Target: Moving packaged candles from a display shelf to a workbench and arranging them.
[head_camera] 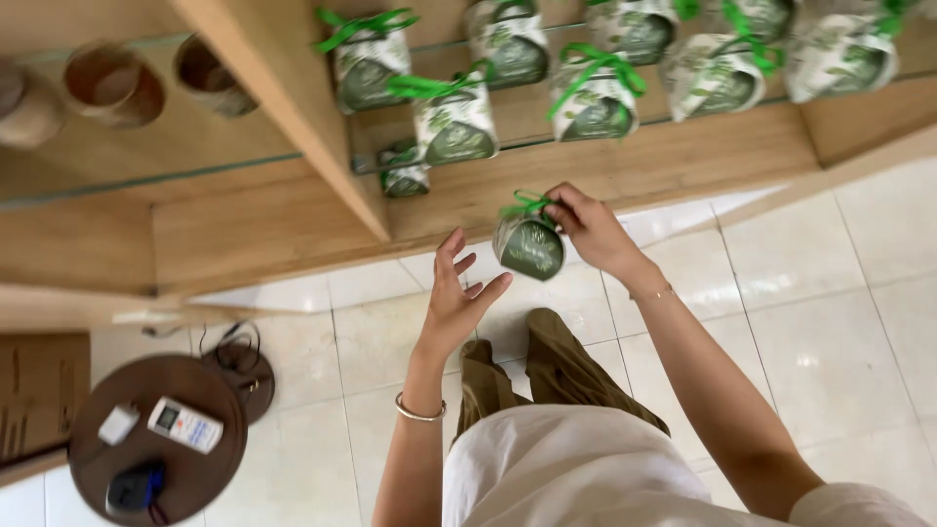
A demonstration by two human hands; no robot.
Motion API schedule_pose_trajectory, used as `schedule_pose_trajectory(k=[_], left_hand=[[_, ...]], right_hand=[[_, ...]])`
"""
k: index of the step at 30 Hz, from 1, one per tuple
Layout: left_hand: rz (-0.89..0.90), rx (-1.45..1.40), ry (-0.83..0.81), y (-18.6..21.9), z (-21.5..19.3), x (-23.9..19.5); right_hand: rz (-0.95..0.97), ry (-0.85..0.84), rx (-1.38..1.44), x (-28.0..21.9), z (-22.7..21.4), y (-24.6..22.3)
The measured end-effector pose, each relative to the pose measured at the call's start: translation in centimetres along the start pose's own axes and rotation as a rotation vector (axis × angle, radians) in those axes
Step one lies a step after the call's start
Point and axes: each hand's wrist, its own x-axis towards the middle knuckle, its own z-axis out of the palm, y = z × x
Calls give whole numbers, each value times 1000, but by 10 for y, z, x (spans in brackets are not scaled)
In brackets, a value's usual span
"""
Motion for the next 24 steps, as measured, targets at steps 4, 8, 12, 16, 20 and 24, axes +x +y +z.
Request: schedule_pose_trajectory(k=[4, 8, 12, 16, 20, 24], left_hand=[[-34, -371, -218, -10, 27, 16], [-241, -352, -420, 7, 58, 11], [-245, -343, -521, 9, 94, -1], [-288, -358, -576, 23, 138, -16], [-258, -332, -650, 43, 200, -34], [-145, -396, -774, 58, 278, -65]], right_hand=[[152, -5, 171, -44, -31, -20], [240, 49, 149, -81, -51, -28], [299, 160, 131, -117, -68, -18], [417, 261, 238, -164, -97, 3], [514, 419, 421, -221, -144, 8], [469, 515, 315, -300, -192, 30]])
